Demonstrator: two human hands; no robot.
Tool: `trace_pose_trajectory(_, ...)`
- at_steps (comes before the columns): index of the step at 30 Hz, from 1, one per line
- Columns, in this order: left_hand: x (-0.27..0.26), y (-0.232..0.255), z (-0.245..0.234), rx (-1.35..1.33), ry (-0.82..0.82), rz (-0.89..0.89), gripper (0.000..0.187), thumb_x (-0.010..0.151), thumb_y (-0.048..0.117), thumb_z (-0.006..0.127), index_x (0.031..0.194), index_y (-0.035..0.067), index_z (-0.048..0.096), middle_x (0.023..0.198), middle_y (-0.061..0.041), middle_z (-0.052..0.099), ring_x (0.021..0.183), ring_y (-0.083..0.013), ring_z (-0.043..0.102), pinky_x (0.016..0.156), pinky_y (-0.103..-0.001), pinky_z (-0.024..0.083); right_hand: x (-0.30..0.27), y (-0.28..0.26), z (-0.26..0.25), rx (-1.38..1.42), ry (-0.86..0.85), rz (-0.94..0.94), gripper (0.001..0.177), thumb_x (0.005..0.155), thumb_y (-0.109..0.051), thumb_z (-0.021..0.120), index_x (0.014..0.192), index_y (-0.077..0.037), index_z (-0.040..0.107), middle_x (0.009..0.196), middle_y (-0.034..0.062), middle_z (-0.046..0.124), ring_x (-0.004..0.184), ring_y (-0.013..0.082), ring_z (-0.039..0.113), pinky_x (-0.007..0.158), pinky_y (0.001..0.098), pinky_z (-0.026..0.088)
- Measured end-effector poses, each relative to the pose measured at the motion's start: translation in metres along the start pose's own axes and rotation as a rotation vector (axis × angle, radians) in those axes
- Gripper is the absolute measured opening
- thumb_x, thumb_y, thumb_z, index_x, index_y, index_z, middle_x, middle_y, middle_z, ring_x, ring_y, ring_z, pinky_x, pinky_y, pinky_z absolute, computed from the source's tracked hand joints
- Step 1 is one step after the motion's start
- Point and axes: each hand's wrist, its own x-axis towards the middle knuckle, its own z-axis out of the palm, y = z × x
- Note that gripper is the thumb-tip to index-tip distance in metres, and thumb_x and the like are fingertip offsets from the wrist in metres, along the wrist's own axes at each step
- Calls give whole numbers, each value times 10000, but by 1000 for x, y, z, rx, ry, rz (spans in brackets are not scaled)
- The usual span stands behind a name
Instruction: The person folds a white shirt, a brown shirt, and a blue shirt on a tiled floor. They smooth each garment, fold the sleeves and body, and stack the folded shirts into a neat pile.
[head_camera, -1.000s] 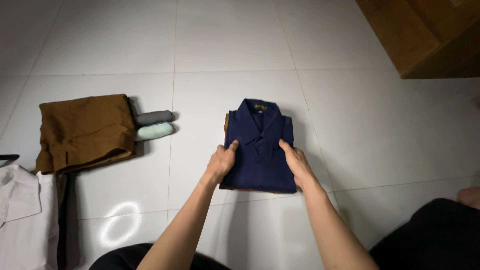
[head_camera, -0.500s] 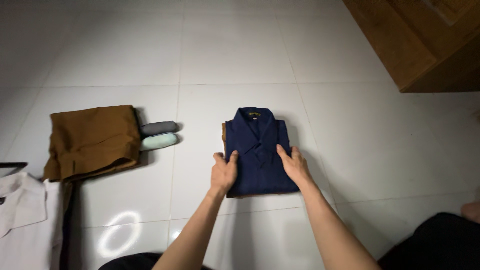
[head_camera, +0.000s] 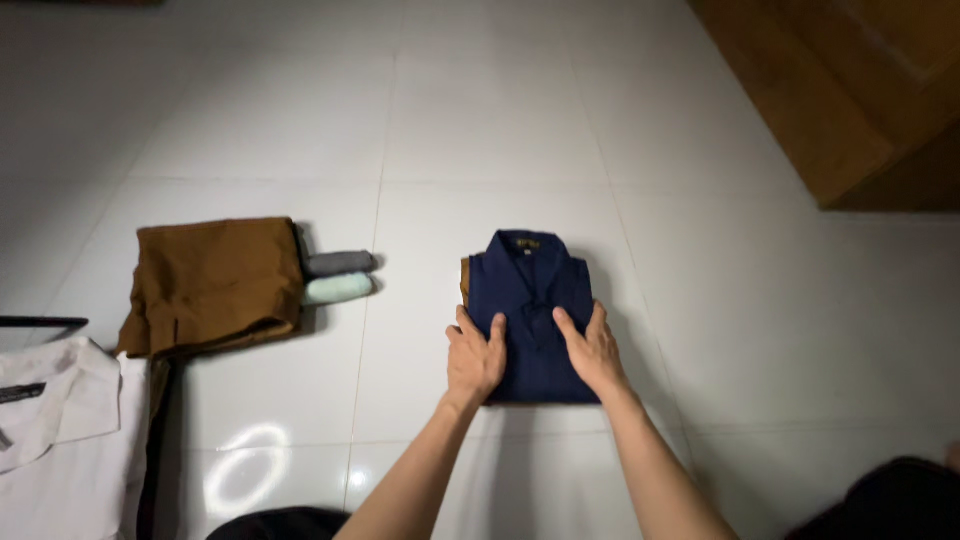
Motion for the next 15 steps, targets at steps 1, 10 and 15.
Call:
trace_pose_trajectory(1,2,-7,1,-53,7,17,889,957,555,544,1566,-12,230,1393,-383,442,1247,-519,533,1066,-509,467,-4,3,2,20,-36,77,1000,868,-693,566,1541,0,310,1428,332,518,1332,482,523,1102,494,447)
trace_pose_trajectory(10,-12,19,-25,219,117,249,739,983,352,498,1576,10,222,1496,-305,389,1358,-443,429,1096,-564,371,-32,-27,-7,-108,78,57,963,886,-628,563,1585,-43,252,1534,321,365,1412,451,404,1146,527,380)
trace_pose_trajectory(15,-21,33,-15,433,103,711,651,977,274,429,1577,53,305,1654,-181,274,1551,-356,203,1232,-565,162,-31,-32,11,-523,249,-680,567,1073,-309,409,1596,-92,381,1684,243,293,1579,401,241,1263,571,184)
